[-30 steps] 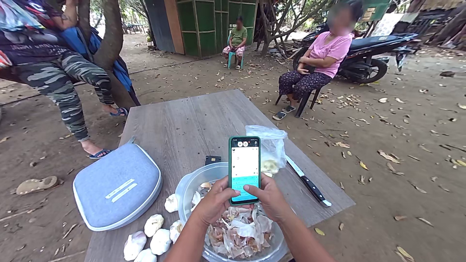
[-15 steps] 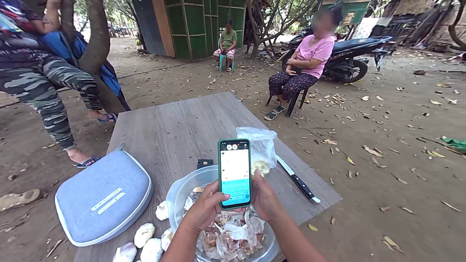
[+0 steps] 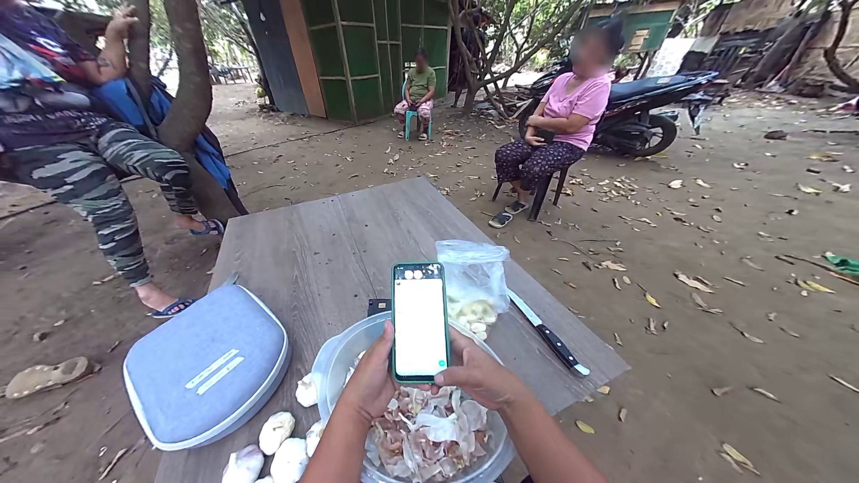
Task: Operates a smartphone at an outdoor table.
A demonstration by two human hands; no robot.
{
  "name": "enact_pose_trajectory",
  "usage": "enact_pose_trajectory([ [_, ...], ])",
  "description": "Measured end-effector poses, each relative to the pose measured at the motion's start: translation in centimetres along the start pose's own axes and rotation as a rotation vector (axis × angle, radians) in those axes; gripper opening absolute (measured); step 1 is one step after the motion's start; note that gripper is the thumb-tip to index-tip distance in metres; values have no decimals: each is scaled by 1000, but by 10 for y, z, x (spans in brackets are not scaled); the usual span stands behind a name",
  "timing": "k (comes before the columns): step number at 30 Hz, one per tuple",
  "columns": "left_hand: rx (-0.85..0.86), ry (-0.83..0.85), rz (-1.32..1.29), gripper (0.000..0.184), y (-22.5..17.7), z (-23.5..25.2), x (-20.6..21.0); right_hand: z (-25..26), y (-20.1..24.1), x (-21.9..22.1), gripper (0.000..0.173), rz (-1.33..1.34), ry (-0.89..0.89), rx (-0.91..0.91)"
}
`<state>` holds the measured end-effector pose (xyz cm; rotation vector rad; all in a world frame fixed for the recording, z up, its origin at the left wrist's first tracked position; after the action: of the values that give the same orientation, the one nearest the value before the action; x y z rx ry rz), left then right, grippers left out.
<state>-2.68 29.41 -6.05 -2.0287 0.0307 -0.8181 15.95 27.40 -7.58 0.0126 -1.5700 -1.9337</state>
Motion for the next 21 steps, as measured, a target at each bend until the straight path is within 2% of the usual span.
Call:
enact_pose_trajectory([
  [6, -41, 21, -36, 59, -1, 0, -5, 4, 1, 1, 75, -33, -5, 65],
  [11, -42, 60, -31, 59, 0, 2, -7, 3, -1, -2, 72, -33, -29, 75],
  [17, -30, 179, -28, 48, -3, 6, -9, 1, -1, -6, 71, -27, -92, 52],
  [21, -48, 201, 146, 65, -17, 18, -7, 1, -1, -8, 69, 10, -137, 8],
])
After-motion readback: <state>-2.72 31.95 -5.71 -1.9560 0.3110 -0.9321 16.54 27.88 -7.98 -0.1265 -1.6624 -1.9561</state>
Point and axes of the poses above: each hand's wrist, its own z-axis towards the middle knuckle, its own x-axis out of the palm, y = z × x, the point moved 1 cm from there along z, towards the middle knuckle, and after that the axes turned 13 degrees about -x, right-handed, at the moved point
